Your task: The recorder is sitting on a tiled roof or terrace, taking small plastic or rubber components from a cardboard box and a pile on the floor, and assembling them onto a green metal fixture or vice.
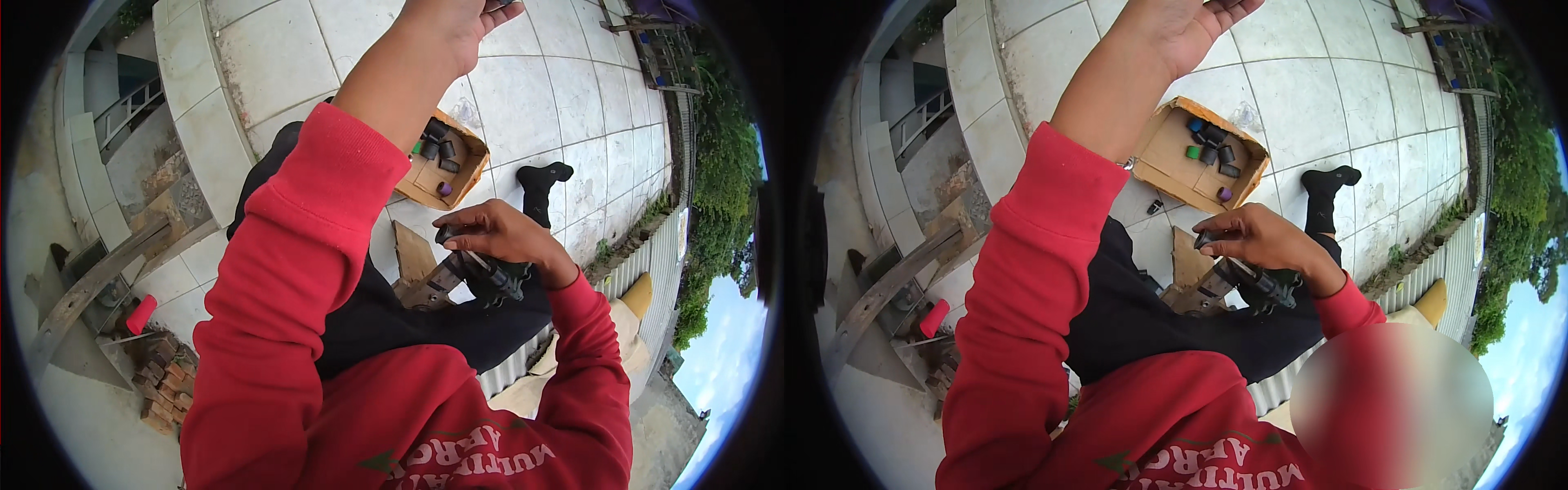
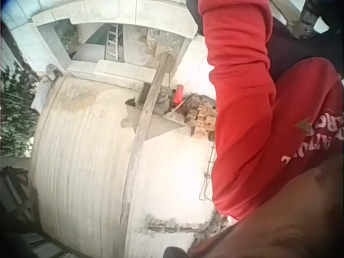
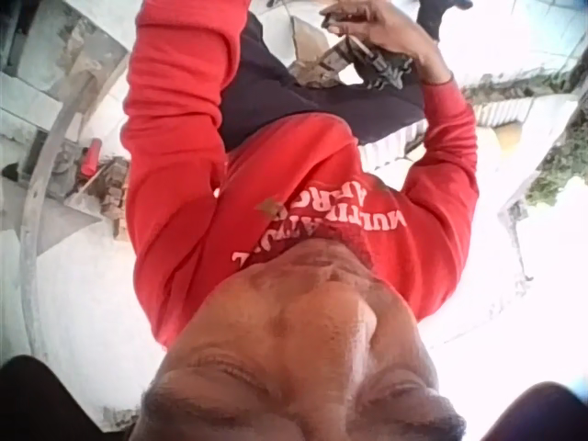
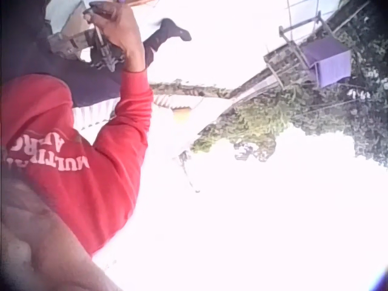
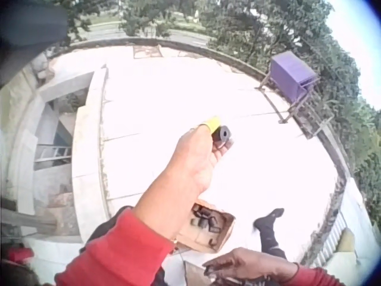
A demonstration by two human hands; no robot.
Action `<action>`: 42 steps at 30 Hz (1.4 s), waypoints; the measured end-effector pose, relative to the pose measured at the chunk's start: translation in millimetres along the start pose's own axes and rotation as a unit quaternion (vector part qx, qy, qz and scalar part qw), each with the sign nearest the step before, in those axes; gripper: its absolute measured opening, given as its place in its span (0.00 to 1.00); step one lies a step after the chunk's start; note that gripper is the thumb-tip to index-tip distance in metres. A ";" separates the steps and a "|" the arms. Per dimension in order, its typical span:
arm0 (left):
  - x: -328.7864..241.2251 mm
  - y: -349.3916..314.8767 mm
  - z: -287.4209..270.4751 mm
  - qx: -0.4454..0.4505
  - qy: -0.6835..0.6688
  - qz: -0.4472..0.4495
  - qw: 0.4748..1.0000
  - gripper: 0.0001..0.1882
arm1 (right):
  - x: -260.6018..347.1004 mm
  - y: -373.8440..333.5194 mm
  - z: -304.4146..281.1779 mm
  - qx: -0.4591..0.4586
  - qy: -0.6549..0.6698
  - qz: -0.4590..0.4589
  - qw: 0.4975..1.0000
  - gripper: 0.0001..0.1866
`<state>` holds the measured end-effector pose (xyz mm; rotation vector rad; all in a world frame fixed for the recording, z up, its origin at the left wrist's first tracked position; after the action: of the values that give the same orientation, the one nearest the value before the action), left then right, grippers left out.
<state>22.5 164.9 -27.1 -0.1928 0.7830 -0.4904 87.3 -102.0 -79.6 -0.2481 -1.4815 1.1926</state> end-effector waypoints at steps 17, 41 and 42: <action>-10.2 -5.1 -25.1 -0.010 0.026 0.018 0.999 0.08 | -14.5 -3.0 -5.0 -0.049 0.062 -0.040 0.996 0.21; -4.3 -55.5 20.5 0.141 0.305 -0.032 0.941 0.17 | -18.5 -55.0 -18.0 -0.046 -0.194 -0.025 0.980 0.26; -1.3 -58.2 20.9 0.141 0.305 -0.029 0.941 0.17 | 3.7 -56.5 -35.7 -0.143 -0.126 -0.097 0.977 0.26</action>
<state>16.3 114.5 8.3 0.2184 1.3014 -0.7255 141.3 -106.7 -40.4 -0.1440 -1.8569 0.8761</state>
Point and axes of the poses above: each hand's wrist, its own y-axis towards the middle knuckle, its own z-axis out of the palm, x = y × z, the point moved 10 cm from there along y, towards the middle knuckle, and after that the axes turned 15 degrees about y, right-handed, at the moved point
